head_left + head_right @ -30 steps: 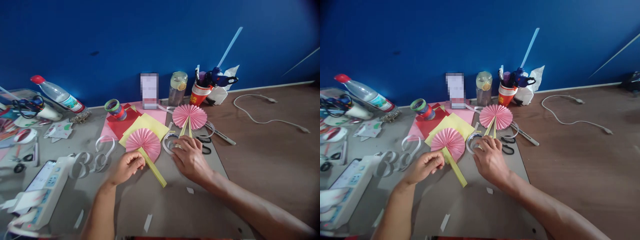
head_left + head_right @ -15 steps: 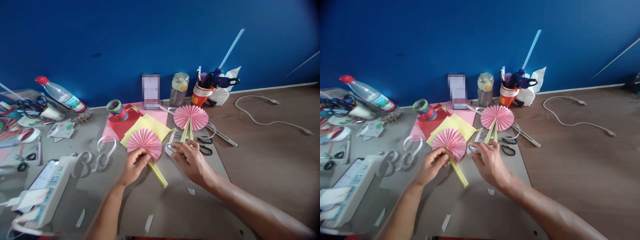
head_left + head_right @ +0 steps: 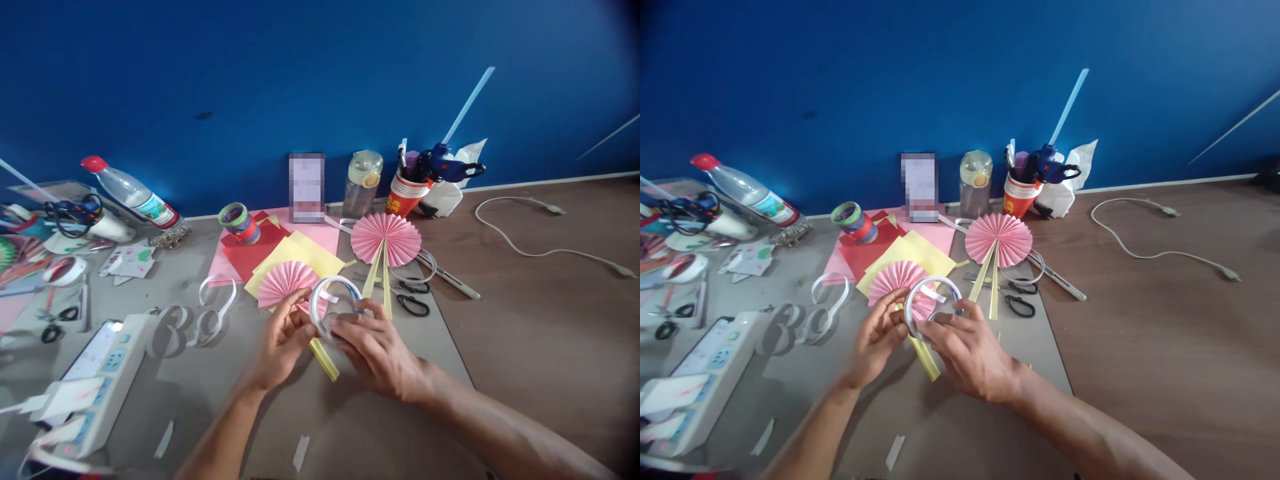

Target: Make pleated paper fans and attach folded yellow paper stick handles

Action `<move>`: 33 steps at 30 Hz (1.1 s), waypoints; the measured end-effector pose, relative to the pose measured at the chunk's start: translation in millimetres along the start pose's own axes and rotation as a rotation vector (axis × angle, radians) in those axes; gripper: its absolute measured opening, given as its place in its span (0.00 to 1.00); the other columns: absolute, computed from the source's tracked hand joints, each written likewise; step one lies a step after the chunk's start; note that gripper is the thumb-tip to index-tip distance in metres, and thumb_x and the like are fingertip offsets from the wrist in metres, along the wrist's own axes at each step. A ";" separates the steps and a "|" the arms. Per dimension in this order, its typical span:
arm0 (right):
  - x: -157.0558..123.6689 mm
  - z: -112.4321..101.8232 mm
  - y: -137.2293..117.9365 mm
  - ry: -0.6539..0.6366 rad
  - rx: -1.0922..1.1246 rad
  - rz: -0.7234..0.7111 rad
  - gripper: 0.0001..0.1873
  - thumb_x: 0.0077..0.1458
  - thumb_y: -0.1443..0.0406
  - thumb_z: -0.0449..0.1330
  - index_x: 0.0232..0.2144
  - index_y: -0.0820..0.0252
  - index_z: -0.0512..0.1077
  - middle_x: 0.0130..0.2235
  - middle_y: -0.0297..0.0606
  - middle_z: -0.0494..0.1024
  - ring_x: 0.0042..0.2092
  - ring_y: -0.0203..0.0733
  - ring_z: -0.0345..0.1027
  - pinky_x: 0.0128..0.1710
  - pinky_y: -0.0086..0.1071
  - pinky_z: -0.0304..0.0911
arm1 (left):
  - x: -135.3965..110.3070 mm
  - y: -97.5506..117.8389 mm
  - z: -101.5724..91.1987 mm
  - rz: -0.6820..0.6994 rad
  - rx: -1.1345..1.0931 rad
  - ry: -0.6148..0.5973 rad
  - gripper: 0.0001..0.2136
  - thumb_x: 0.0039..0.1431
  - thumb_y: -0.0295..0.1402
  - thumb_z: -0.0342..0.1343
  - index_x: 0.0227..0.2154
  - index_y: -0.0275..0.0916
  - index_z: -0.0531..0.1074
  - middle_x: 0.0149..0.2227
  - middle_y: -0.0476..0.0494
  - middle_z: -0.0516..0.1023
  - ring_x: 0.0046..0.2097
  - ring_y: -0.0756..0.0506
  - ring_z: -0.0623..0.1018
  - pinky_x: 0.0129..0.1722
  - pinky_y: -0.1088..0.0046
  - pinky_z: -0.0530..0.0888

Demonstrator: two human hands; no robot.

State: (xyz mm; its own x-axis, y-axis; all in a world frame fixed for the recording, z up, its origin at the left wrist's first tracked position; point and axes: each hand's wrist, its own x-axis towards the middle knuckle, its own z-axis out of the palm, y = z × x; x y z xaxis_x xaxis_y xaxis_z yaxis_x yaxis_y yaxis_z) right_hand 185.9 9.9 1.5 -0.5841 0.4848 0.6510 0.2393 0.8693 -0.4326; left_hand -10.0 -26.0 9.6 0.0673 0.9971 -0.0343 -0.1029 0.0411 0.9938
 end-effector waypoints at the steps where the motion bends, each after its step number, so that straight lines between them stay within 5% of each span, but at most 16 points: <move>1: -1.2 0.7 1.4 -0.009 -0.020 -0.018 0.22 0.55 0.76 0.52 0.53 0.63 0.59 0.41 0.43 0.79 0.42 0.41 0.72 0.53 0.45 0.52 | 1.0 0.6 0.0 -0.033 -0.063 0.005 0.23 0.57 0.36 0.58 0.55 0.40 0.63 0.38 0.42 0.74 0.35 0.48 0.74 0.36 0.72 0.72; 8: -0.5 1.2 7.7 -0.096 -0.035 -0.003 0.21 0.53 0.77 0.50 0.50 0.63 0.62 0.37 0.41 0.80 0.41 0.41 0.72 0.51 0.44 0.48 | 10.3 -1.9 -0.9 -0.139 -0.226 0.109 0.17 0.52 0.35 0.62 0.45 0.39 0.70 0.28 0.49 0.74 0.25 0.53 0.70 0.24 0.79 0.67; 17: 0.9 1.8 0.1 -0.165 -0.072 0.059 0.09 0.55 0.72 0.51 0.39 0.63 0.67 0.28 0.34 0.74 0.31 0.37 0.65 0.46 0.41 0.47 | 8.7 -0.9 2.2 -0.165 -0.101 0.063 0.17 0.53 0.37 0.61 0.45 0.37 0.70 0.30 0.46 0.76 0.28 0.51 0.72 0.26 0.78 0.69; 24: -4.5 5.8 4.2 -0.108 -0.247 0.188 0.08 0.57 0.72 0.53 0.38 0.61 0.70 0.28 0.32 0.73 0.33 0.37 0.64 0.47 0.40 0.45 | 7.7 -1.4 -7.8 0.098 0.307 0.403 0.07 0.56 0.36 0.57 0.34 0.38 0.74 0.27 0.49 0.74 0.27 0.52 0.72 0.28 0.78 0.70; 29: 0.9 -1.2 6.8 -0.141 -0.268 0.305 0.06 0.56 0.64 0.56 0.34 0.59 0.71 0.36 0.38 0.75 0.39 0.42 0.64 0.49 0.42 0.44 | 7.6 -5.2 -10.2 0.157 0.288 0.427 0.05 0.57 0.34 0.57 0.34 0.39 0.73 0.25 0.51 0.73 0.25 0.53 0.71 0.28 0.78 0.70; 33: 4.7 -31.3 27.2 -0.087 -0.426 0.464 0.09 0.57 0.70 0.52 0.33 0.59 0.72 0.37 0.39 0.76 0.39 0.42 0.62 0.46 0.41 0.45 | 7.7 -2.7 -4.3 0.151 0.281 0.414 0.06 0.57 0.35 0.57 0.33 0.39 0.73 0.26 0.50 0.73 0.25 0.52 0.71 0.27 0.77 0.70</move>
State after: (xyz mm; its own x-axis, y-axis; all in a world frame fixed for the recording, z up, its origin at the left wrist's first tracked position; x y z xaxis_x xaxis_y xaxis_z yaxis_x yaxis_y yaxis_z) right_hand 214.0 38.8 12.3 -0.4016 0.8262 0.3950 0.7600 0.5414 -0.3596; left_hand -13.4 -18.2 6.2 -0.3319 0.9344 0.1291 0.1931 -0.0667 0.9789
